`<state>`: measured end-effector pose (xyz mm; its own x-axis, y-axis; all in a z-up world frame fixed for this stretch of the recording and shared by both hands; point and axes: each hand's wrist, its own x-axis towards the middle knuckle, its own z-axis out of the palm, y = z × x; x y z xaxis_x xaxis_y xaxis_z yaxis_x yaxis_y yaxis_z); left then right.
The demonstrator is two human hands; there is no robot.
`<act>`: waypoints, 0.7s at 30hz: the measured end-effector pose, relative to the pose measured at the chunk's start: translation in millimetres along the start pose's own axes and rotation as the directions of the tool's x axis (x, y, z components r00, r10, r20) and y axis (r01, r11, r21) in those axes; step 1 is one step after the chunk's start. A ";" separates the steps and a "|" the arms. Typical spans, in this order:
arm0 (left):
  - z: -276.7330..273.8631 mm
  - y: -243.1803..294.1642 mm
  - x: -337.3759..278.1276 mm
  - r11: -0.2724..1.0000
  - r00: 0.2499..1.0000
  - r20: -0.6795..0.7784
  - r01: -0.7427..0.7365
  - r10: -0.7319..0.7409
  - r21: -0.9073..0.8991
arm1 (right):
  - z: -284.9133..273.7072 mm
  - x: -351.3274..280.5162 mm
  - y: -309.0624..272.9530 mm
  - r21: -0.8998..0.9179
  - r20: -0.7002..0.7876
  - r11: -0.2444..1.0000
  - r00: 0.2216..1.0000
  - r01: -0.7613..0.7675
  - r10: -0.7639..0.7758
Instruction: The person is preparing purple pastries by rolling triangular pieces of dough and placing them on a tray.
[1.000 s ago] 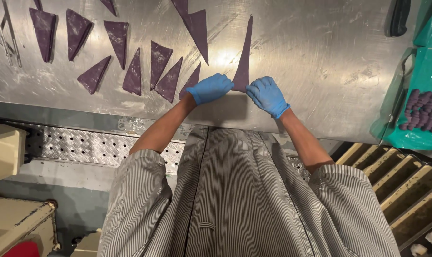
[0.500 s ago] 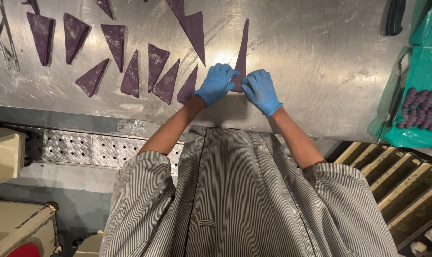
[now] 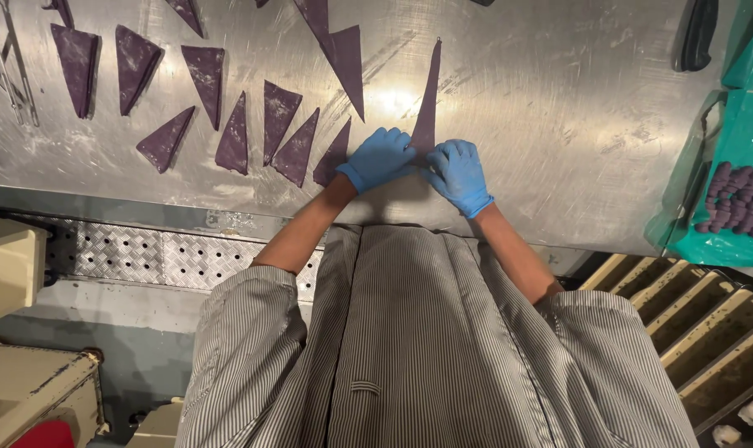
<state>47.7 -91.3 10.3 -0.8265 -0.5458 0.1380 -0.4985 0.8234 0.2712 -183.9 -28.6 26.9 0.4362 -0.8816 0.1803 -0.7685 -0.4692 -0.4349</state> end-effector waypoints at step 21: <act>-5.9 -3.9 14.1 0.930 0.943 -0.176 0.224 -0.283 -0.292 | -10.5 14.2 6.5 0.058 -0.093 0.993 0.991 0.106 -0.100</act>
<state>39.5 -103.1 16.7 -0.5921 -0.7749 0.2213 -0.5724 0.5977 0.5614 -187.6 -44.6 35.9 0.4660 -0.8309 0.3039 -0.6894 -0.5563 -0.4639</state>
